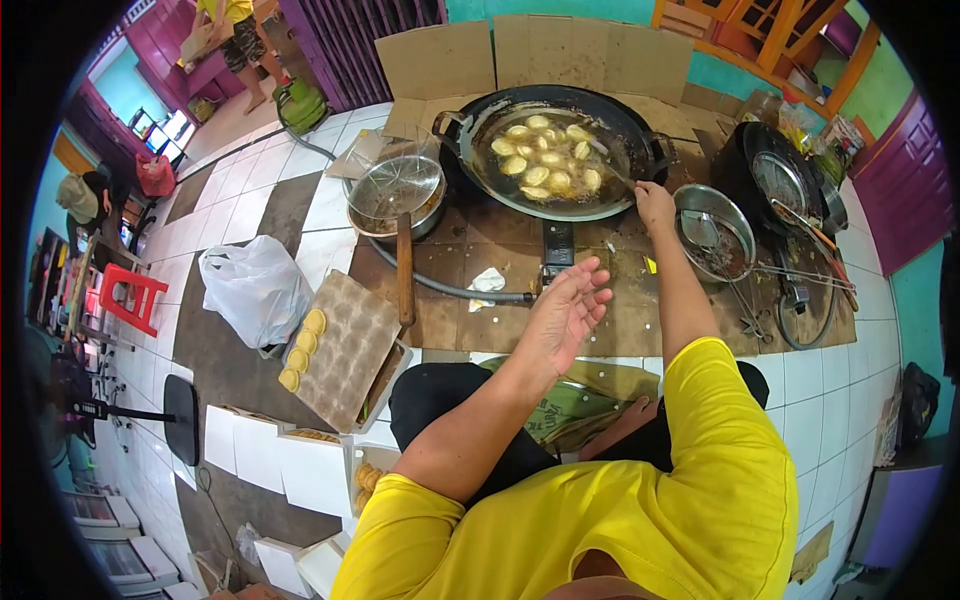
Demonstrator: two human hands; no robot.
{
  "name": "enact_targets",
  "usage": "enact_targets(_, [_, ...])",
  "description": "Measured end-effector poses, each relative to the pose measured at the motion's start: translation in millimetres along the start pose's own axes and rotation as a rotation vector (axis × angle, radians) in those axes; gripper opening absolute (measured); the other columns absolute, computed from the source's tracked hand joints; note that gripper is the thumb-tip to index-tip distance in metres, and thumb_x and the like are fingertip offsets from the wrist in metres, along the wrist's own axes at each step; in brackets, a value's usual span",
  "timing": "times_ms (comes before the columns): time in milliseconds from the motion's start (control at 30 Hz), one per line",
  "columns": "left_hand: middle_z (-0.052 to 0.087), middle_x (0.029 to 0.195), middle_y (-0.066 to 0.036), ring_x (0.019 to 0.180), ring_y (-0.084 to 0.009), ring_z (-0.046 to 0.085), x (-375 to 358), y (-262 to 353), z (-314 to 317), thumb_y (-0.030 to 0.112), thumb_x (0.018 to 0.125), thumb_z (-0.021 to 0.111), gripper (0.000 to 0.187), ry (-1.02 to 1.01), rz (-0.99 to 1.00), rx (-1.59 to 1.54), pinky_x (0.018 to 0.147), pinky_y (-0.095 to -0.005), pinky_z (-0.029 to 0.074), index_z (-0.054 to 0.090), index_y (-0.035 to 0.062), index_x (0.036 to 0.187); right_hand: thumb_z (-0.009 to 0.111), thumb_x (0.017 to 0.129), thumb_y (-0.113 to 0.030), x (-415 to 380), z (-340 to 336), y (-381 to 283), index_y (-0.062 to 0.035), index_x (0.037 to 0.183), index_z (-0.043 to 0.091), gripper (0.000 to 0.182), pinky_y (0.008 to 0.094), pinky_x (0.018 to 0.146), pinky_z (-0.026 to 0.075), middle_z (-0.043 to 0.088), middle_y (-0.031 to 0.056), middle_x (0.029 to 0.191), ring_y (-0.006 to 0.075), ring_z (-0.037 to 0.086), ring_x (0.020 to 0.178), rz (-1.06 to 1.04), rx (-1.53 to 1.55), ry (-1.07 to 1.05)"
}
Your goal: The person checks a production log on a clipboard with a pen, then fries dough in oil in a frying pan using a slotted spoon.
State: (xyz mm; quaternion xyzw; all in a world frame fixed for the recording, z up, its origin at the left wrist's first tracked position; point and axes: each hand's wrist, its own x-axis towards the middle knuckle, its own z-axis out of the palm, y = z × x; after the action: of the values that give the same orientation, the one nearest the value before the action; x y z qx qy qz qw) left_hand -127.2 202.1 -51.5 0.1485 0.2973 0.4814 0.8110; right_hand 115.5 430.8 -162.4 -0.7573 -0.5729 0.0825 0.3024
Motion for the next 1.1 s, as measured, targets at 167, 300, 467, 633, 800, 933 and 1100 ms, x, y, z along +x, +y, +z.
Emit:
enact_targets(167, [0.058, 0.11, -0.004, 0.094, -0.0135, 0.058, 2, 1, 0, 0.016, 0.09, 0.053, 0.034, 0.002, 0.002, -0.005, 0.081, -0.026, 0.048, 0.049, 0.0089, 0.123, 0.056, 0.086, -0.029, 8, 36, 17, -0.0134, 0.11, 0.067, 0.03, 0.0389, 0.087, 0.047, 0.066, 0.0136, 0.107, 0.0308, 0.062, 0.099, 0.283, 0.299, -0.051])
enact_targets(300, [0.058, 0.11, -0.004, 0.093, -0.0135, 0.058, -1, 2, -1, 0.016, 0.09, 0.053, 0.034, 0.007, 0.0, -0.008, 0.081, -0.0259, 0.047, 0.049, 0.0089, 0.123, 0.054, 0.089, -0.026, -20, 10, 2, -0.0138, 0.113, 0.065, 0.029, 0.0406, 0.082, 0.049, 0.066, 0.0151, 0.101, 0.0323, 0.063, 0.093, -0.001, 0.004, 0.038])
enact_targets(467, [0.058, 0.11, -0.004, 0.093, -0.0137, 0.058, -2, 0, 0, 0.016, 0.09, 0.053, 0.033, -0.004, -0.012, -0.003, 0.08, -0.026, 0.048, 0.049, 0.0086, 0.122, 0.053, 0.09, -0.024, -46, -15, -27, -0.0158, 0.115, 0.062, 0.027, 0.0448, 0.077, 0.049, 0.065, 0.0172, 0.092, 0.0351, 0.062, 0.087, -0.266, -0.115, 0.154])
enact_targets(633, [0.058, 0.109, -0.004, 0.092, -0.0138, 0.058, 2, -5, 0, 0.015, 0.09, 0.054, 0.033, -0.017, -0.014, -0.013, 0.078, -0.0257, 0.048, 0.049, 0.0084, 0.122, 0.055, 0.089, -0.022, -49, -2, -41, -0.017, 0.114, 0.061, 0.027, 0.0464, 0.075, 0.05, 0.064, 0.0182, 0.088, 0.0371, 0.062, 0.085, -0.354, -0.07, 0.106])
enact_targets(800, [0.058, 0.108, -0.004, 0.091, -0.014, 0.058, 1, -3, -1, 0.015, 0.088, 0.056, 0.034, -0.006, -0.006, -0.022, 0.078, -0.0254, 0.048, 0.05, 0.0082, 0.121, 0.054, 0.089, -0.022, -59, 6, -38, -0.0159, 0.113, 0.062, 0.026, 0.0471, 0.076, 0.05, 0.063, 0.0193, 0.087, 0.0374, 0.062, 0.085, -0.299, -0.099, 0.115])
enact_targets(933, [0.058, 0.104, -0.004, 0.088, -0.0149, 0.057, 7, -6, -10, 0.015, 0.083, 0.064, 0.04, -0.039, 0.014, -0.09, 0.076, -0.0255, 0.048, 0.05, 0.0078, 0.12, 0.045, 0.093, -0.022, -59, -15, -21, -0.0151, 0.118, 0.06, 0.031, 0.0419, 0.085, 0.046, 0.063, 0.0178, 0.107, 0.0347, 0.059, 0.1, -0.196, 0.021, 0.143])
enact_targets(1100, [0.059, 0.111, -0.006, 0.092, -0.0171, 0.058, -53, 52, 4, 0.018, 0.089, 0.056, 0.035, -0.252, 0.113, -0.254, 0.08, -0.0295, 0.048, 0.052, 0.009, 0.123, 0.053, 0.092, -0.022, -63, 0, 63, -0.0008, 0.114, 0.063, 0.032, 0.0318, 0.091, 0.044, 0.065, 0.0128, 0.11, 0.0245, 0.061, 0.1, -0.042, 0.525, 0.452])
